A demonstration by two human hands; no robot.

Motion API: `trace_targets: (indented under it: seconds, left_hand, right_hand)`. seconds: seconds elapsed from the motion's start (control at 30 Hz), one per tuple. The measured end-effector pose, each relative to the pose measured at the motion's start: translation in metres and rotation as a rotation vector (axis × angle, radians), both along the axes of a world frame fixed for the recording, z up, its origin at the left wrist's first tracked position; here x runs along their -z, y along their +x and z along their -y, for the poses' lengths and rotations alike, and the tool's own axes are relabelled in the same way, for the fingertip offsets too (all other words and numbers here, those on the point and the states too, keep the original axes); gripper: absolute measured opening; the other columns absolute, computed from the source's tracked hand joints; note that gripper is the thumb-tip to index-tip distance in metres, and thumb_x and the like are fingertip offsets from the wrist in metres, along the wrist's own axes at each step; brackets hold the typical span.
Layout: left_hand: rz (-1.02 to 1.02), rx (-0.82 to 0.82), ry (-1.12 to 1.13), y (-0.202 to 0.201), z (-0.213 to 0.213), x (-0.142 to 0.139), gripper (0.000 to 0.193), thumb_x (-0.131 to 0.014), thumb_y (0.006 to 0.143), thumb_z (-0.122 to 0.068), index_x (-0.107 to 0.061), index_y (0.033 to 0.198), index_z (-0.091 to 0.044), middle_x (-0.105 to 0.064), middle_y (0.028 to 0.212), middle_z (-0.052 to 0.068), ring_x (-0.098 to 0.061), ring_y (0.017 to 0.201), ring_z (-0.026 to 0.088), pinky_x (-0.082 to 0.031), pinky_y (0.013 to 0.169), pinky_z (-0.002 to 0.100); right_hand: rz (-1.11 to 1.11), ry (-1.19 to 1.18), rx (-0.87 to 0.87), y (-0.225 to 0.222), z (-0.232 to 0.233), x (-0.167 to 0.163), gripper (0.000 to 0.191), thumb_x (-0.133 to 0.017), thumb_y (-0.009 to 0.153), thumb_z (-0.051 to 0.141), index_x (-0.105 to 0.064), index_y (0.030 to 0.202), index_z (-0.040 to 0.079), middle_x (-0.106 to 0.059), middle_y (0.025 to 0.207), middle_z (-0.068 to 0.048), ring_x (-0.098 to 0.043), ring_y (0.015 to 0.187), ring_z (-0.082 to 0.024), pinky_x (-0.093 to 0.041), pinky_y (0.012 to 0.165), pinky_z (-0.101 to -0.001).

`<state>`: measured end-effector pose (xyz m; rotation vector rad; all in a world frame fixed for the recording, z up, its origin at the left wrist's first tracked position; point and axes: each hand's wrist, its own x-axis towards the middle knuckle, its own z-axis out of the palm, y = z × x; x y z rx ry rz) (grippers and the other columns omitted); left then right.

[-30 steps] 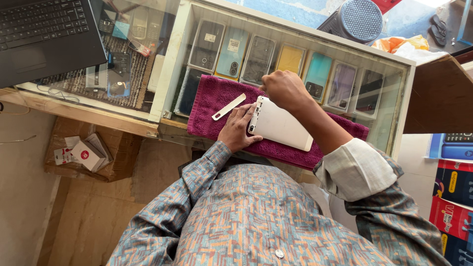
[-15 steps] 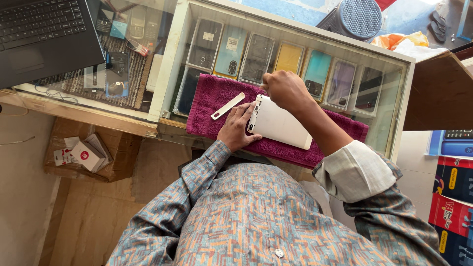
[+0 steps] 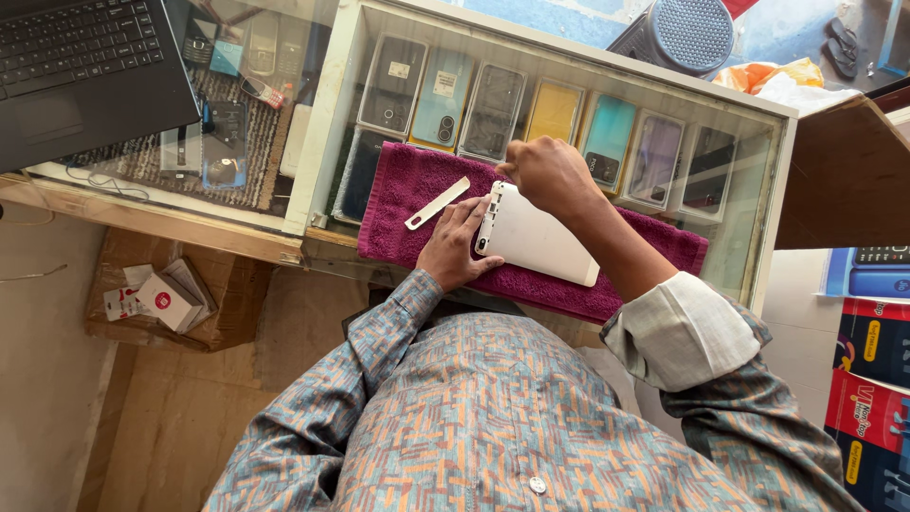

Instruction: The person pries open the back cover of a white tablet on a towel using a plastic pry tool, then removes the cover and handles the internal battery and board. They detach a small component with wires, carry it to a workbench, and work on the small circuit board with a handheld tool.

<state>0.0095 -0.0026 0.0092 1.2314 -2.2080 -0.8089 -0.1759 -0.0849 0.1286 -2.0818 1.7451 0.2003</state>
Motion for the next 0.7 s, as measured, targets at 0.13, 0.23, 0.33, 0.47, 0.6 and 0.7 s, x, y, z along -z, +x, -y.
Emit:
trace_targets:
  seconds: [0.13,0.23,0.33,0.47,0.6,0.7]
  left_hand:
    - [-0.004,0.001,0.000,0.000,0.000,0.002,0.112,-0.092,0.068,-0.048,-0.037,0.155,-0.005,-0.048,0.144,0.014,-0.047,0.133,0.033,-0.038,0.118,0.044]
    - [-0.008,0.000,0.006,0.001,0.000,0.004,0.106,-0.089,0.073,-0.049,-0.038,0.154,-0.004,-0.049,0.144,0.015,-0.047,0.133,0.033,-0.039,0.117,0.044]
    - [-0.037,-0.012,0.022,0.000,0.001,0.008,0.095,-0.084,0.083,-0.048,-0.040,0.153,-0.003,-0.050,0.145,0.018,-0.047,0.134,0.035,-0.040,0.116,0.045]
    - [-0.143,-0.057,0.046,0.002,0.001,0.014,0.081,-0.077,0.089,-0.040,-0.043,0.153,-0.002,-0.055,0.143,0.021,-0.050,0.135,0.036,-0.042,0.115,0.046]
    - [-0.252,-0.111,0.016,0.003,0.000,0.020,0.070,-0.075,0.093,-0.034,-0.049,0.150,-0.002,-0.060,0.138,0.022,-0.058,0.130,0.036,-0.048,0.111,0.045]
    - [-0.287,-0.147,0.085,0.002,0.000,0.021,0.066,-0.073,0.095,-0.031,-0.050,0.149,-0.001,-0.063,0.133,0.022,-0.065,0.119,0.031,-0.054,0.104,0.043]
  right_hand:
    - [0.087,-0.234,-0.138,-0.001,-0.002,-0.003,0.031,-0.074,0.086,0.025,-0.072,0.108,0.004,-0.071,0.095,-0.016,-0.072,0.082,-0.032,-0.056,0.071,-0.0454]
    - [-0.021,-0.088,-0.046,0.000,0.000,-0.002,0.031,-0.071,0.099,0.035,-0.070,0.108,0.004,-0.072,0.092,-0.016,-0.072,0.083,-0.030,-0.056,0.076,-0.0446]
    - [0.000,-0.083,-0.052,-0.001,0.000,-0.002,0.017,-0.068,0.101,0.026,-0.073,0.106,0.009,-0.073,0.095,-0.010,-0.073,0.083,-0.026,-0.057,0.079,-0.0428]
    - [0.076,-0.205,-0.084,-0.006,-0.006,-0.005,0.012,-0.073,0.092,0.017,-0.075,0.101,0.009,-0.071,0.100,-0.006,-0.071,0.082,-0.024,-0.057,0.076,-0.0418]
    - [0.093,-0.201,-0.054,-0.012,-0.013,-0.009,0.010,-0.072,0.095,0.019,-0.076,0.100,0.011,-0.071,0.099,-0.005,-0.071,0.081,-0.024,-0.057,0.079,-0.0412]
    - [0.125,-0.273,-0.055,-0.018,-0.021,-0.010,0.014,-0.075,0.093,0.020,-0.076,0.101,0.008,-0.071,0.097,-0.009,-0.070,0.082,-0.027,-0.056,0.079,-0.0431]
